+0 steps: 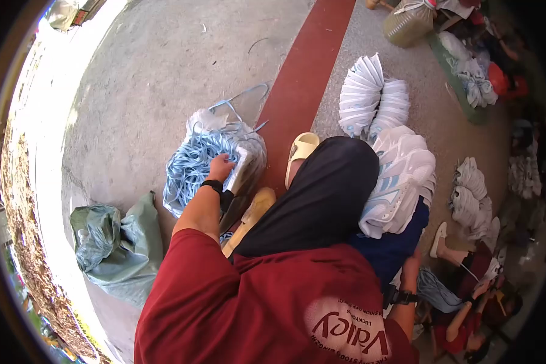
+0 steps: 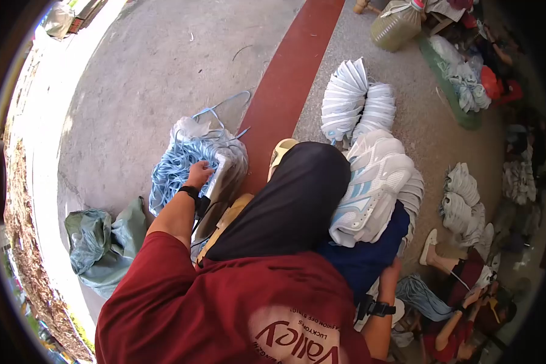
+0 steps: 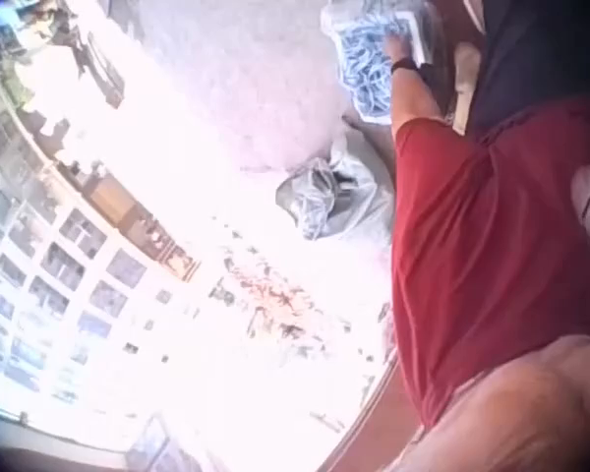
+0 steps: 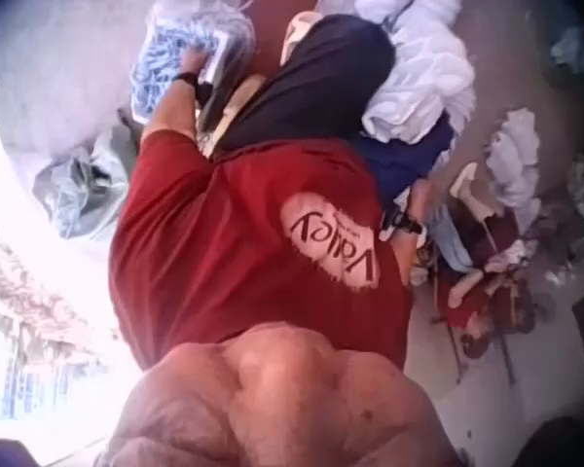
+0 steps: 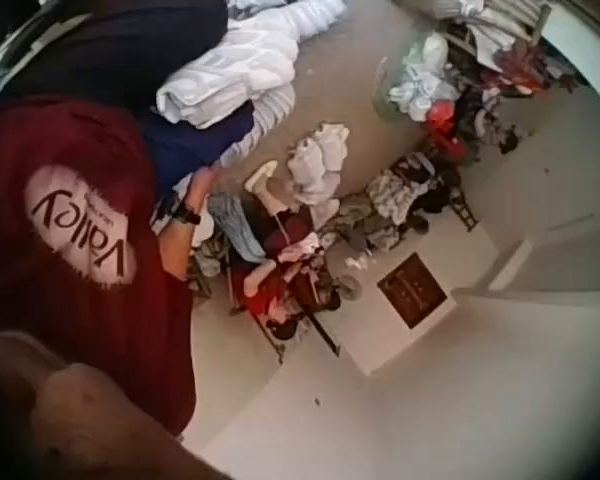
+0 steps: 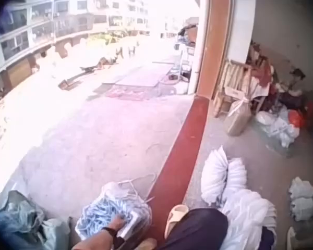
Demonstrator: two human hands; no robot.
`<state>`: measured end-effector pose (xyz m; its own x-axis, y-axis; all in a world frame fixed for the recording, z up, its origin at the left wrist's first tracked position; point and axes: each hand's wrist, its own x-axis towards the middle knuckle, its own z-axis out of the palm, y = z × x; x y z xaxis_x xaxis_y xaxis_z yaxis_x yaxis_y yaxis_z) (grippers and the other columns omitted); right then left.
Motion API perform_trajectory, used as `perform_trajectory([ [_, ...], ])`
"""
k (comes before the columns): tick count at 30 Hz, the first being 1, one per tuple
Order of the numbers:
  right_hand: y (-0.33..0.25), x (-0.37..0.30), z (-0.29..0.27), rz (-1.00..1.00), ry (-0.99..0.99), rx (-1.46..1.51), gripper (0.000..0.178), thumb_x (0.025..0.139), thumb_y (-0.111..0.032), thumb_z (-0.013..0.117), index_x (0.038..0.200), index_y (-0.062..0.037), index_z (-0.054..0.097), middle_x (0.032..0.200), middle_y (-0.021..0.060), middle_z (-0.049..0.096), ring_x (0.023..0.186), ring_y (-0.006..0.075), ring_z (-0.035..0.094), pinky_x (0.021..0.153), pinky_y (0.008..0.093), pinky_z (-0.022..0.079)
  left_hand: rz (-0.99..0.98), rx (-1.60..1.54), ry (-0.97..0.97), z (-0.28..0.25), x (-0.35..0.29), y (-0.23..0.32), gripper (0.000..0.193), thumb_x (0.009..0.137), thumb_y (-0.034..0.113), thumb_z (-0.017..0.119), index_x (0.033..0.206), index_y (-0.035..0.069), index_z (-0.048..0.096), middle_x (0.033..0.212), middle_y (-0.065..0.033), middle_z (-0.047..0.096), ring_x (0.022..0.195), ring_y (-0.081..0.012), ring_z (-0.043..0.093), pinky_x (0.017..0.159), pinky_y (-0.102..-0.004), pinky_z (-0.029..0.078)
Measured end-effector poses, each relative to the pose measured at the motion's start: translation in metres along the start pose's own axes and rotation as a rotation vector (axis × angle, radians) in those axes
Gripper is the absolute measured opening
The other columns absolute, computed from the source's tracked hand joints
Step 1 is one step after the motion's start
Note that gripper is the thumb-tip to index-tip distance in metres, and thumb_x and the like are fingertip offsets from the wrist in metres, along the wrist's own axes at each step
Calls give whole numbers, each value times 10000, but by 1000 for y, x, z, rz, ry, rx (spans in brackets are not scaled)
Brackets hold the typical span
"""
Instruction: Lacing or inserting straps into shoe upper components during manufacturing.
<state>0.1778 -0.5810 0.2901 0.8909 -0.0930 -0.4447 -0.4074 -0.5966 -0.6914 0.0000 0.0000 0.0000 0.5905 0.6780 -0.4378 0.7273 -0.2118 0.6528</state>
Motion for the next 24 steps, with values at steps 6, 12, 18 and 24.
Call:
perform_trajectory([
  [6,-2,-14,-2,7,6,-59,273,846,-11,418,1059,69,570,974,135,631,909,212,573,808,311,435,19,-144,-165,-18,-21,35,212,774,208,629,825,7,671,611,10,577,525,-102,509,504,-259,407],
  [12,-71,-16,4,-321,157,-344,215,762,23,522,971,48,562,896,206,598,852,286,587,768,343,442,510,266,65,-89,-89,155,229,832,218,594,733,12,612,787,-87,620,813,-192,556,678,-296,425],
  [18,-185,-54,51,-1056,-65,-36,335,809,-157,604,1068,37,519,1133,221,534,1066,350,523,920,360,397,632,-431,-808,-103,-191,338,196,885,157,545,886,-31,599,801,-64,575,712,-153,561,641,-253,444],
  [24,-200,-88,89,-1002,-692,156,434,871,-317,563,1118,32,488,941,197,563,881,314,569,764,339,440,1230,-226,-963,-52,-261,396,128,819,89,620,871,-26,601,766,-96,600,609,-161,536,608,-272,438],
])
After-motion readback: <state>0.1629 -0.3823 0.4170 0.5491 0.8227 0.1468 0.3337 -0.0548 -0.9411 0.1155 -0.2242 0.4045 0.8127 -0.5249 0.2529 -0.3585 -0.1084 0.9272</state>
